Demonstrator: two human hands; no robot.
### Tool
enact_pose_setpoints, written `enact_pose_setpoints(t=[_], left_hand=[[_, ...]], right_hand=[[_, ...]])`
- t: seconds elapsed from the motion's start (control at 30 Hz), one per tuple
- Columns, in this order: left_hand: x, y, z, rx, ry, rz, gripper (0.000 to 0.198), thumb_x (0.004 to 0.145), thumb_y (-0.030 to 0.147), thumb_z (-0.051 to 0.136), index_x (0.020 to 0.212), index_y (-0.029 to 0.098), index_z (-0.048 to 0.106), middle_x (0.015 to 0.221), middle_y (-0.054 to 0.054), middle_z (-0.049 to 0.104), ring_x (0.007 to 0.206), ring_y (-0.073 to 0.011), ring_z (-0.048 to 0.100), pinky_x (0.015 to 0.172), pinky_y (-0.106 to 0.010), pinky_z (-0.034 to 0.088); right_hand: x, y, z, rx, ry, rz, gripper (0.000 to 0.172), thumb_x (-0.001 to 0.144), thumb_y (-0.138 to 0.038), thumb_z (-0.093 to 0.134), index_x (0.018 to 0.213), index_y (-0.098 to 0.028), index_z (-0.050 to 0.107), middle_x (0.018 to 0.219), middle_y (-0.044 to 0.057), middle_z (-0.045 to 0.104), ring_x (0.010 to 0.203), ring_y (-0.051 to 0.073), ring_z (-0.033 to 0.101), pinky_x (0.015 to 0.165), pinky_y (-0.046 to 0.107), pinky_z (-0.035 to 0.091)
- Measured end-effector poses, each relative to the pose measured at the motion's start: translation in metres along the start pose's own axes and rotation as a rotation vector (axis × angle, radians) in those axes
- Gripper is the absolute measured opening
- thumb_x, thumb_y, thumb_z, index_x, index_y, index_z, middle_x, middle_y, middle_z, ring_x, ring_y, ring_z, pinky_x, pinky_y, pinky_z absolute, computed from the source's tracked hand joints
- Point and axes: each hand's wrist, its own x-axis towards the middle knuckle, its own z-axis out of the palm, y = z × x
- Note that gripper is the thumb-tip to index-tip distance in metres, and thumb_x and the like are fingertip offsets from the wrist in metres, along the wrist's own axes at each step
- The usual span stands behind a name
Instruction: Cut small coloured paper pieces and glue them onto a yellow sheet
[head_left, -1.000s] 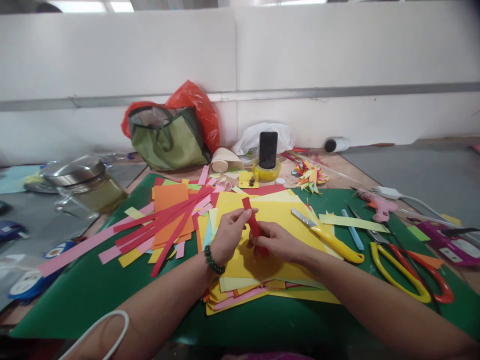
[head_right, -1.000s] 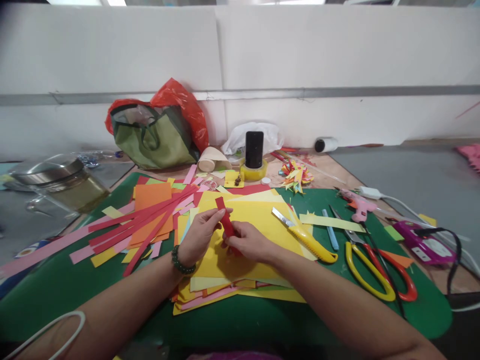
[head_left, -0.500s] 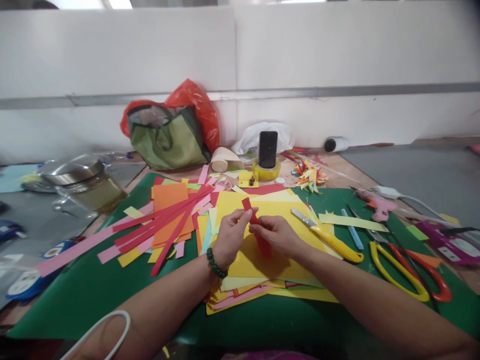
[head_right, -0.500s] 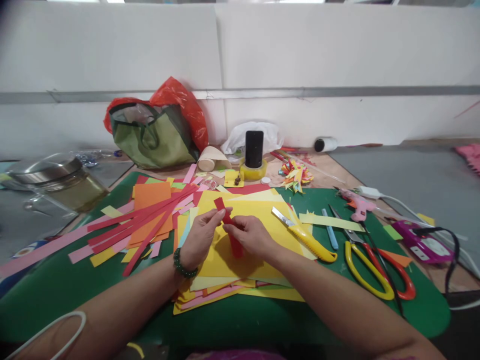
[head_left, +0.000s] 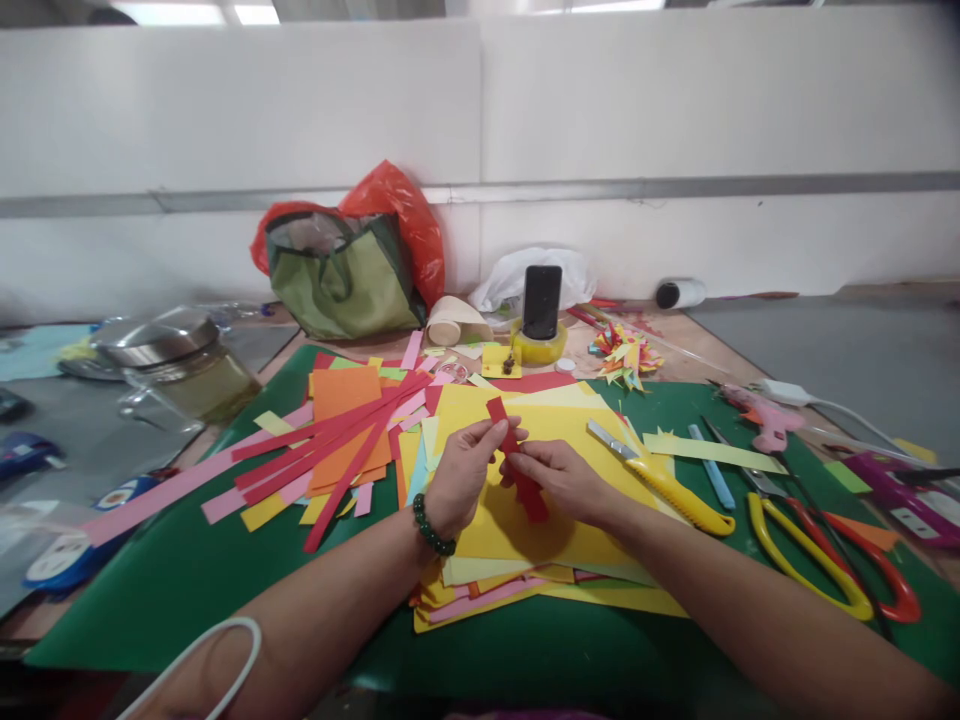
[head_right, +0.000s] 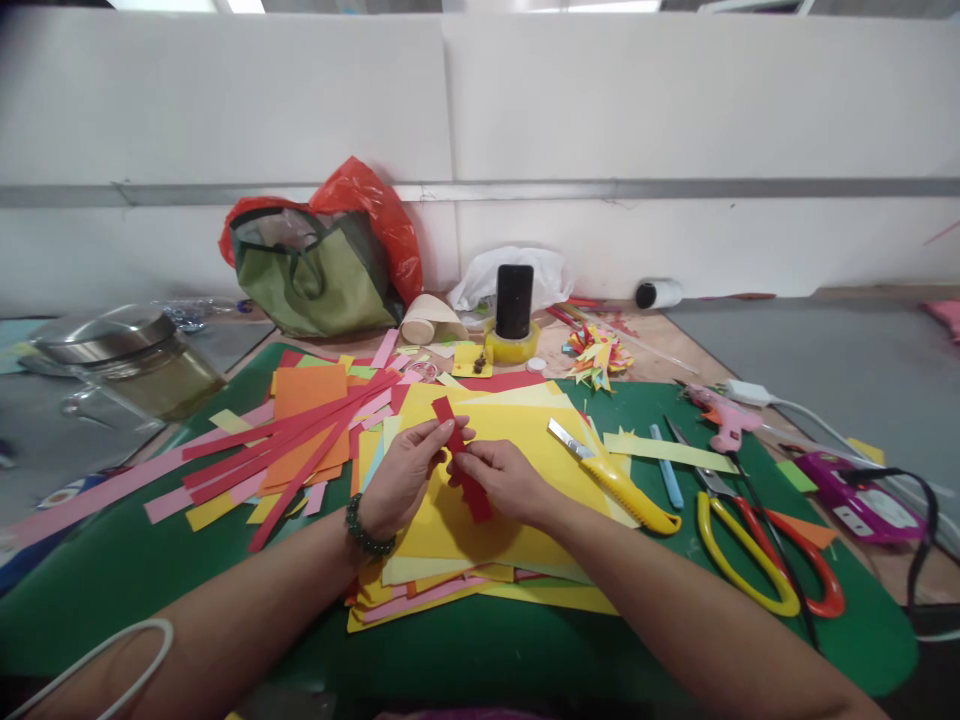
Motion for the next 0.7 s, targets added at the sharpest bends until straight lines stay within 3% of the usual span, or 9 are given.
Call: enact_pose_setpoints(t=[0.33,0.53,0.6,0.7], left_hand=[[0.001,0.001,0.000,0.019,0.018,0.033,0.034,0.064,0.045,0.075,0.080,0.015,0.077,0.073,-0.006,0.073,0.059,-0.0101,0.050,0.057,-0.023,0.035],[0.002,0.000,-0.002,0.008,0.014,0.029,0.031,0.065,0.043,0.075,0.079,0.016,0.077,0.073,-0.006,0.073,0.061,-0.0109,0.051,0.059,-0.024,0.035],[0.003,0.001,-0.004,-0.006,0.011,0.031,0.031,0.065,0.043,0.075,0.079,0.016,0.076,0.072,-0.005,0.072,0.064,-0.0121,0.053,0.061,-0.024,0.037],[0.003,0.003,-0.005,-0.016,0.010,0.011,0.031,0.066,0.043,0.074,0.080,0.015,0.076,0.073,-0.006,0.072,0.062,-0.0119,0.052,0.062,-0.025,0.038]], right_hand=[[-0.001,0.000,0.001,-0.022,-0.026,-0.031,0.062,0.071,-0.076,0.054,0.070,-0.015,0.064,0.072,0.007,0.068,0.066,0.017,0.060,0.066,0.030,0.048],[-0.001,0.002,-0.001,-0.108,-0.035,-0.092,0.059,0.082,-0.070,0.044,0.066,-0.016,0.059,0.067,0.006,0.063,0.063,0.016,0.058,0.062,0.030,0.048],[-0.002,0.001,-0.007,-0.196,0.050,-0.168,0.050,0.089,-0.061,0.040,0.072,-0.017,0.059,0.070,0.005,0.062,0.064,0.016,0.058,0.061,0.030,0.049],[-0.004,-0.001,-0.019,-0.405,0.281,-0.405,0.021,0.090,-0.039,0.050,0.092,-0.020,0.059,0.085,0.005,0.063,0.068,0.014,0.058,0.063,0.029,0.050]])
